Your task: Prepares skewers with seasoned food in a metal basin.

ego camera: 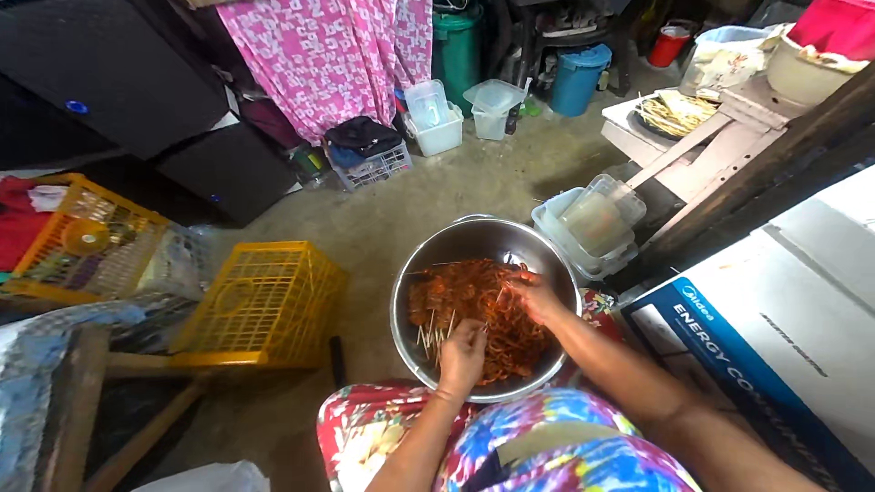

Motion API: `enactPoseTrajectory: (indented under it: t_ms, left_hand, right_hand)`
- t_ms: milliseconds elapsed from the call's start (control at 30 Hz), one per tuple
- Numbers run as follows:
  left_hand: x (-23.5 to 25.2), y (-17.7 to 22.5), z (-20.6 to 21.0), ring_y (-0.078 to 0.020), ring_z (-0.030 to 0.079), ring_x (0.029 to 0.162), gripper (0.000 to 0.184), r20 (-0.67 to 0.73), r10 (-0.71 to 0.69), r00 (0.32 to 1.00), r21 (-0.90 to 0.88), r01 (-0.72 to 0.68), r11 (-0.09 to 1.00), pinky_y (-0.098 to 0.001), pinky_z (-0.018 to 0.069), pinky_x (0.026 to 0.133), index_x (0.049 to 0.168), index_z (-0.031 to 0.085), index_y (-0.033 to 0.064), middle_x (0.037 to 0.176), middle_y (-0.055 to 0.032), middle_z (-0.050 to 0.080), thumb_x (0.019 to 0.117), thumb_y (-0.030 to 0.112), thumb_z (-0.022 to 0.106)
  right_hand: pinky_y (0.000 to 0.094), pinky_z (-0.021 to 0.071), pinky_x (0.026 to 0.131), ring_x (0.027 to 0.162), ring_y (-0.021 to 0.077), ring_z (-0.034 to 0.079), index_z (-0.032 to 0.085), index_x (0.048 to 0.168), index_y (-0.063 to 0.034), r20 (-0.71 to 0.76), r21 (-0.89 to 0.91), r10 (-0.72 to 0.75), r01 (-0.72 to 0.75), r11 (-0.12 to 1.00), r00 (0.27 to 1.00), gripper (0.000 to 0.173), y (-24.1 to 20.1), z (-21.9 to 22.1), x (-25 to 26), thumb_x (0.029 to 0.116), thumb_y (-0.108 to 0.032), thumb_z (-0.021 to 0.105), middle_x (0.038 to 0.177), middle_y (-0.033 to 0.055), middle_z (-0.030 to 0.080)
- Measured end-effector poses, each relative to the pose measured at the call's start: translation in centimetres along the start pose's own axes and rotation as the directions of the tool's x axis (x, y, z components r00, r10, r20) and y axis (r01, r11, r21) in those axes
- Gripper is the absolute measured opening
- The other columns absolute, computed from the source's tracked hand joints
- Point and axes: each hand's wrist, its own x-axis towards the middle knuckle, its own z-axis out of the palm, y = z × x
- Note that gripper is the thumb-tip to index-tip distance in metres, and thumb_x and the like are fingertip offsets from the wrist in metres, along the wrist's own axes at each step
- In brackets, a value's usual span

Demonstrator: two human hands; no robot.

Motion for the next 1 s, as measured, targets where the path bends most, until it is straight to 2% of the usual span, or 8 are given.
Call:
enactPoseTrajectory:
  t_ms: [300, 500, 667, 800, 833, 900, 933, 1000]
  left_hand:
    - [0.2, 0.1, -0.1, -0.0004, 0.056, 0.06, 0.017, 0.013, -0.044, 0.999, 0.008, 0.044, 0.999, -0.0202, 0.0484, 0.061, 0.106, 0.07, 0.0008, 0.073, 0.0007, 0.066, 0.0979, 0.01, 0.057]
    - [0.0, -0.1, 0.3, -0.0056, 0.062, 0.063, 0.017, -0.011, -0.033, 0.999, 0.042, 0.034, 0.999, -0.0272, 0.0537, 0.062, 0.108, 0.07, 0.0007, 0.078, -0.0037, 0.07, 0.0981, 0.01, 0.06]
    - [0.1, 0.0, 0.5, -0.003, 0.056, 0.056, 0.017, -0.047, 0.022, 0.999, 0.058, -0.019, 0.998, -0.025, 0.0491, 0.056, 0.103, 0.069, -0.0018, 0.071, -0.0026, 0.067, 0.0962, 0.009, 0.058]
    - [0.1, 0.2, 0.4, -0.0019, 0.051, 0.054, 0.016, -0.048, 0.016, 0.999, 0.055, -0.013, 0.998, -0.0235, 0.0458, 0.054, 0.102, 0.069, -0.0032, 0.067, -0.0014, 0.063, 0.0961, 0.008, 0.059]
    - [0.1, 0.2, 0.4, -0.0021, 0.051, 0.053, 0.016, -0.048, 0.016, 0.999, 0.052, -0.013, 0.999, -0.0239, 0.0456, 0.054, 0.103, 0.068, -0.0035, 0.066, -0.0016, 0.062, 0.0962, 0.008, 0.059]
    - [0.0, 0.2, 0.4, -0.0002, 0.05, 0.052, 0.016, -0.054, 0.029, 0.998, 0.043, -0.027, 0.999, -0.022, 0.0448, 0.053, 0.102, 0.069, -0.0035, 0.065, -0.0005, 0.062, 0.0958, 0.008, 0.059]
    - [0.0, 0.1, 0.3, 0.0017, 0.049, 0.052, 0.016, -0.052, 0.035, 0.998, 0.036, -0.033, 0.999, -0.0199, 0.044, 0.053, 0.102, 0.069, -0.003, 0.065, 0.0011, 0.062, 0.0957, 0.008, 0.06]
    - [-0.2, 0.2, 0.2, 0.0045, 0.05, 0.052, 0.015, -0.046, 0.041, 0.998, 0.016, -0.04, 0.999, -0.0168, 0.0439, 0.052, 0.101, 0.068, -0.0031, 0.064, 0.0029, 0.062, 0.094, 0.006, 0.06]
  right_hand:
    - [0.0305, 0.0607, 0.072, 0.074, 0.0124, 0.068, 0.065, 0.105, 0.0069, 0.026, -0.106, -0.164, 0.165, 0.981, 0.986, 0.013, 0.6, 0.0, -0.1, 0.0999, 0.0, 0.055, 0.087, 0.0065, 0.07]
    - [0.0339, 0.0615, 0.078, 0.082, 0.0159, 0.071, 0.066, 0.112, 0.0094, 0.06, -0.192, -0.18, 0.189, 0.963, 0.982, 0.019, 0.4, 0.0, -0.6, 0.0996, -0.002, 0.056, 0.097, 0.0128, 0.072]
    - [0.0306, 0.0589, 0.082, 0.084, 0.014, 0.069, 0.066, 0.111, 0.0111, 0.066, -0.32, -0.253, 0.26, 0.911, 0.965, 0.021, 0.2, 0.0, -0.8, 0.0997, -0.004, 0.057, 0.101, 0.0169, 0.07]
    - [0.0335, 0.0553, 0.093, 0.097, 0.02, 0.069, 0.067, 0.113, 0.011, 0.076, -0.413, -0.316, 0.318, 0.853, 0.946, 0.022, 0.3, 0.3, -1.1, 0.0992, -0.003, 0.056, 0.11, 0.022, 0.07]
    - [0.0334, 0.0552, 0.092, 0.097, 0.0199, 0.068, 0.067, 0.113, 0.0113, 0.072, -0.394, -0.306, 0.309, 0.866, 0.949, 0.023, 0.0, 0.4, -1.2, 0.0993, -0.002, 0.056, 0.11, 0.022, 0.07]
    - [0.0311, 0.0576, 0.082, 0.086, 0.015, 0.067, 0.065, 0.113, 0.0113, 0.024, -0.226, -0.204, 0.204, 0.952, 0.979, 0.021, -0.2, 0.6, -1.1, 0.1016, -0.004, 0.055, 0.101, 0.0165, 0.069]
    - [0.0309, 0.0583, 0.077, 0.08, 0.0132, 0.066, 0.063, 0.113, 0.0093, -0.003, -0.08, -0.101, 0.101, 0.992, 0.995, 0.02, -0.2, 0.7, -0.9, 0.1032, -0.007, 0.055, 0.096, 0.0119, 0.067]
    - [0.034, 0.0594, 0.071, 0.074, 0.0159, 0.066, 0.058, 0.117, 0.0045, -0.001, 0.151, 0.11, -0.109, 0.983, 0.994, 0.02, -0.3, 0.7, -0.5, 0.1052, -0.011, 0.055, 0.092, 0.0092, 0.066]
